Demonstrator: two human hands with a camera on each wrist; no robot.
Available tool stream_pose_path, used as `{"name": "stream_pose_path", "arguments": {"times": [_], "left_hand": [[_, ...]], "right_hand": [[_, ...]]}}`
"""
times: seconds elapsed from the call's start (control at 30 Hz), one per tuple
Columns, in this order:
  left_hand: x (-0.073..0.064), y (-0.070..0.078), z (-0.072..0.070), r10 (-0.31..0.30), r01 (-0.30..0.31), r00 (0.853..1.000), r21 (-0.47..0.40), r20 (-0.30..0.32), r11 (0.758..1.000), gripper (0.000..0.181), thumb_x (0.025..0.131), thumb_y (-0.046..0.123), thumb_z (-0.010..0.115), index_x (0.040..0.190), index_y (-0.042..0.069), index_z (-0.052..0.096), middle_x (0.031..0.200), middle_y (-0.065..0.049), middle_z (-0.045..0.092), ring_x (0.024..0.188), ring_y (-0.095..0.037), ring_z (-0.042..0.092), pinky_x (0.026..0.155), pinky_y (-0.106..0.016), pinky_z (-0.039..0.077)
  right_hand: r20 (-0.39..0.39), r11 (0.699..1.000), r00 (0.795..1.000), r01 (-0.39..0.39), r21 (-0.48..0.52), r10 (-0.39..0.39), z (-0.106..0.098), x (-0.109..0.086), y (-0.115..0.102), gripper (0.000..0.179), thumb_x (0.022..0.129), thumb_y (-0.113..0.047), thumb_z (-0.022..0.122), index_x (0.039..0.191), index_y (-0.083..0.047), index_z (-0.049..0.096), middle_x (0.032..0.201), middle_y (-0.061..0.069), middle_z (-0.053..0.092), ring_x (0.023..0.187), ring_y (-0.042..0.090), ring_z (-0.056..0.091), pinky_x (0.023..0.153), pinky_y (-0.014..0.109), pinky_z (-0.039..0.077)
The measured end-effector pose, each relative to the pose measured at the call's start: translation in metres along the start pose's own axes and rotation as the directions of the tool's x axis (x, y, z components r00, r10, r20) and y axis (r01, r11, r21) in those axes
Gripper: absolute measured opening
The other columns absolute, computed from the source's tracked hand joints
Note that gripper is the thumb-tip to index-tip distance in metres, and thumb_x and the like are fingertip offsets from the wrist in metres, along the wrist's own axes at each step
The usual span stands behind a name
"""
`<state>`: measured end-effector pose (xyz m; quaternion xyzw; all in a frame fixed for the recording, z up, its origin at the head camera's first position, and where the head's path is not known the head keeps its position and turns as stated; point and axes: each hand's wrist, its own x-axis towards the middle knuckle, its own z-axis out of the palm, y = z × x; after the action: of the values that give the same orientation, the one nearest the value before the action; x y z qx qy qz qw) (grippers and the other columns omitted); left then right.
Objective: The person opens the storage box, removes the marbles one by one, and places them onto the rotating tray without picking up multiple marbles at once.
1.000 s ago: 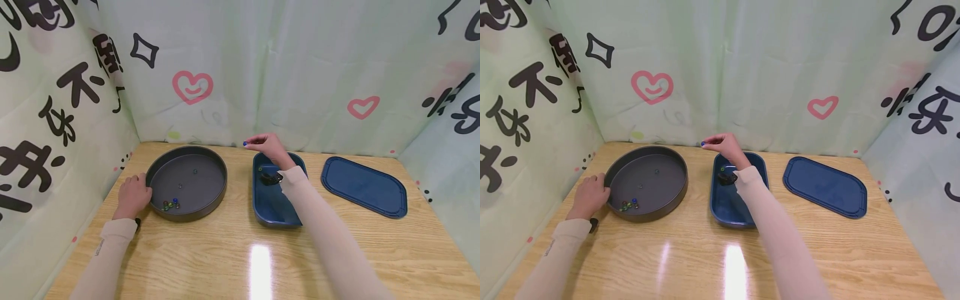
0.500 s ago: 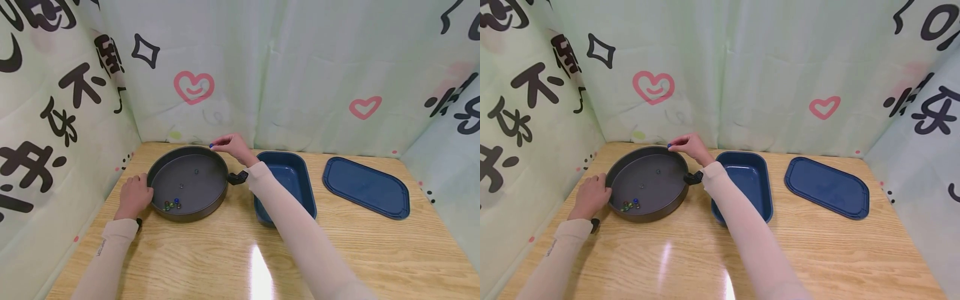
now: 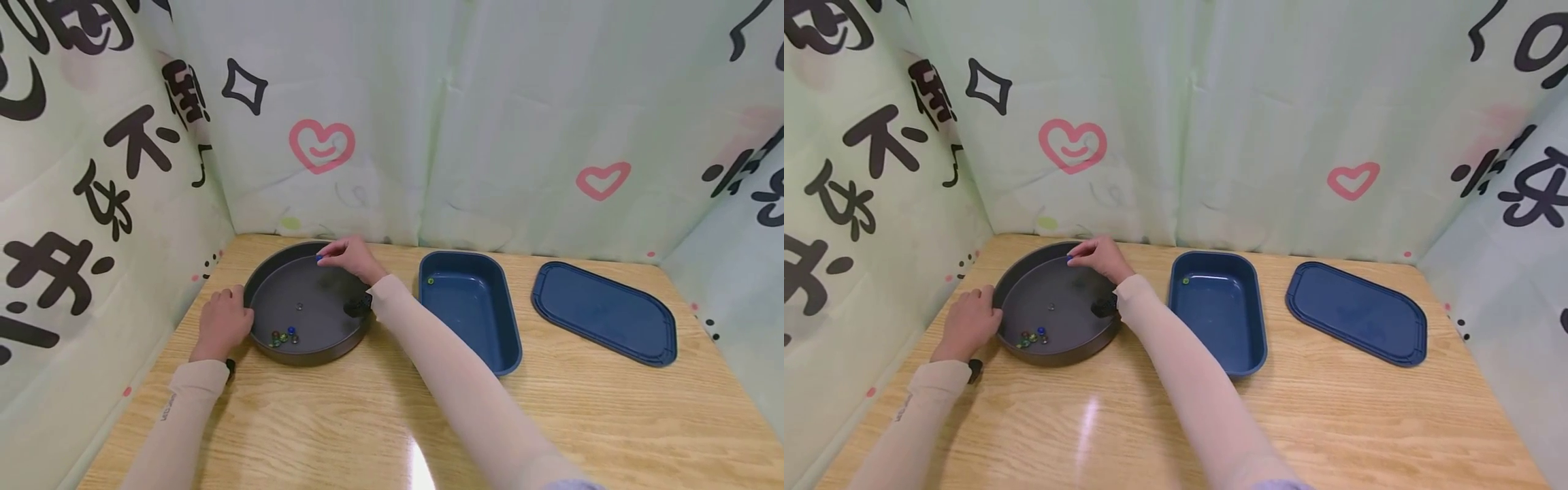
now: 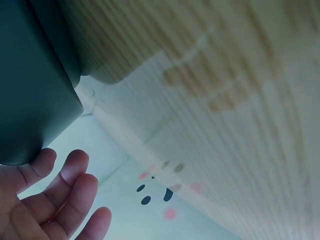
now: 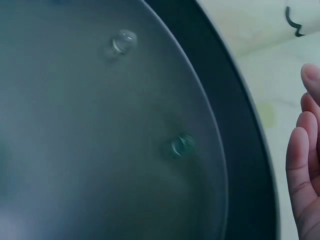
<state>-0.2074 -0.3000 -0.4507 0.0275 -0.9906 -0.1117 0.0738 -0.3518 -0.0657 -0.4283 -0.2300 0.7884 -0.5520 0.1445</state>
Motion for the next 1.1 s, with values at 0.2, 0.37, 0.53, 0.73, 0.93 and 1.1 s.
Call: {"name": "stream_pose_path", "arguments": {"times": [0.2, 0.37, 0.53, 0.73, 0.93, 1.1], "left_hand": [[0.000, 0.000, 0.001, -0.004, 0.004, 1.000, 0.003, 0.001, 1.000, 0.033, 0.087, 0.011, 0.045, 0.110, -0.012, 0.047, 0.096, -0.032, 0.054, 0.089, -0.046, 0.050, 0.075, -0.056, 0.041], [0.001, 0.001, 0.001, -0.004, 0.004, 1.000, 0.010, 0.008, 1.000, 0.032, 0.087, 0.011, 0.046, 0.110, -0.012, 0.047, 0.097, -0.033, 0.055, 0.089, -0.046, 0.051, 0.075, -0.056, 0.042], [0.001, -0.001, 0.002, -0.017, 0.016, 1.000, 0.016, 0.016, 1.000, 0.038, 0.088, 0.011, 0.045, 0.117, -0.013, 0.046, 0.103, -0.034, 0.055, 0.094, -0.047, 0.051, 0.079, -0.056, 0.042], [0.001, 0.000, 0.003, -0.009, 0.009, 1.000, 0.010, 0.010, 1.000, 0.036, 0.088, 0.011, 0.045, 0.115, -0.013, 0.047, 0.101, -0.033, 0.055, 0.092, -0.046, 0.052, 0.076, -0.055, 0.043], [0.003, 0.001, 0.003, -0.008, 0.008, 1.000, 0.008, -0.011, 1.000, 0.033, 0.087, 0.011, 0.046, 0.111, -0.012, 0.048, 0.097, -0.032, 0.055, 0.087, -0.044, 0.051, 0.074, -0.054, 0.044], [0.003, -0.002, 0.005, -0.015, 0.015, 1.000, 0.009, -0.026, 1.000, 0.030, 0.086, 0.010, 0.046, 0.108, -0.011, 0.048, 0.096, -0.032, 0.055, 0.085, -0.044, 0.051, 0.074, -0.054, 0.043]], "right_hand": [[-0.004, 0.998, 1.000, -0.029, -0.048, 0.029, 0.015, 0.010, 0.004, 0.020, 0.079, -0.015, 0.075, 0.097, -0.005, 0.074, 0.096, 0.010, 0.072, 0.081, 0.012, 0.062, 0.069, 0.019, 0.050], [0.003, 0.997, 0.999, -0.034, -0.062, 0.034, 0.024, 0.016, 0.011, 0.018, 0.079, -0.014, 0.075, 0.095, -0.005, 0.075, 0.096, 0.010, 0.073, 0.082, 0.013, 0.065, 0.070, 0.019, 0.051], [0.024, 0.996, 0.998, -0.060, -0.066, 0.061, 0.030, 0.014, 0.010, 0.018, 0.080, -0.011, 0.073, 0.096, -0.003, 0.074, 0.099, 0.012, 0.072, 0.087, 0.018, 0.067, 0.074, 0.021, 0.052], [0.045, 0.991, 0.997, -0.057, -0.120, 0.063, 0.037, 0.020, 0.017, 0.017, 0.079, -0.012, 0.075, 0.094, -0.005, 0.075, 0.093, 0.012, 0.073, 0.078, 0.013, 0.066, 0.070, 0.019, 0.051], [0.070, 0.978, 0.997, -0.011, -0.206, 0.026, 0.047, 0.030, 0.024, 0.015, 0.077, -0.014, 0.077, 0.090, -0.006, 0.076, 0.084, 0.010, 0.073, 0.066, 0.005, 0.057, 0.060, 0.014, 0.043], [0.110, 0.966, 0.993, -0.010, -0.260, 0.040, 0.056, 0.031, 0.022, 0.013, 0.077, -0.012, 0.077, 0.089, -0.006, 0.076, 0.084, 0.010, 0.073, 0.064, 0.003, 0.055, 0.057, 0.014, 0.041]]}}
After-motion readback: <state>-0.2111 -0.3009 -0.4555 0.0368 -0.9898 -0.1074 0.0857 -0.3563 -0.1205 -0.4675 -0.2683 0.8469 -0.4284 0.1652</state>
